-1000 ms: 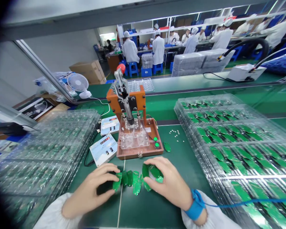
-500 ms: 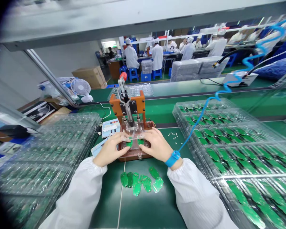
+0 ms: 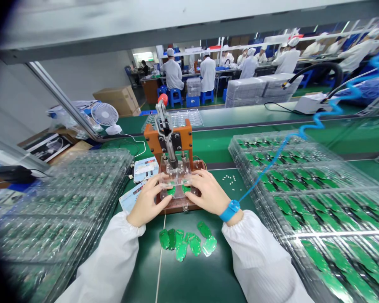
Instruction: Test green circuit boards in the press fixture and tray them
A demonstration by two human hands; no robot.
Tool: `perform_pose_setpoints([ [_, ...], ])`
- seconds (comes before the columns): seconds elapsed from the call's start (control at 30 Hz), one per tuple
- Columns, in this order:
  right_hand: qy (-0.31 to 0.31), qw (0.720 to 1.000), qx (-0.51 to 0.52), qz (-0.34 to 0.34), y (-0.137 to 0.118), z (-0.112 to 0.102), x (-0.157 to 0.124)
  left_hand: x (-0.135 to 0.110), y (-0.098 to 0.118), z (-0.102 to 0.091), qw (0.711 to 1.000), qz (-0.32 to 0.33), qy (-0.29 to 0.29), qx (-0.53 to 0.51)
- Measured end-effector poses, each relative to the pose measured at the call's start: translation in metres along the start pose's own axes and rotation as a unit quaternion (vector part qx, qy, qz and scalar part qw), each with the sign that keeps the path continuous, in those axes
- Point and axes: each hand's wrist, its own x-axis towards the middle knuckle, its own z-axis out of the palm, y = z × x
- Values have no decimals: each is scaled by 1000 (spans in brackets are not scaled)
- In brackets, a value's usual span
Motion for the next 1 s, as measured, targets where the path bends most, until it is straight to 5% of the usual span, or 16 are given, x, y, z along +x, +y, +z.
perform_pose_setpoints([
  [0.17,129,989,29,66,1,-20,6,-9,22,8,991,74,105,-45],
  [0.3,267,957,48,101,-3,-54,45,-15,39,27,980,195,-2,-37],
  [0.4,329,940,80,36,-8,-79,99,-19,39,42,969,239,-59,-34],
  [0.47,322,941,102,10,-10,-91,143,-22,36,47,967,243,-60,-42],
  [0.57,205,965,148,66,-14,-104,203,-24,33,49,968,239,-52,-50],
  [0.67,120,971,196,65,-31,-116,231,-24,33,47,971,228,-59,-50],
  [0.83,193,970,123,-80,-93,-124,177,-24,34,48,970,228,-69,-50],
  [1.0,221,966,89,-102,-126,-101,93,-24,33,51,971,226,-61,-52],
])
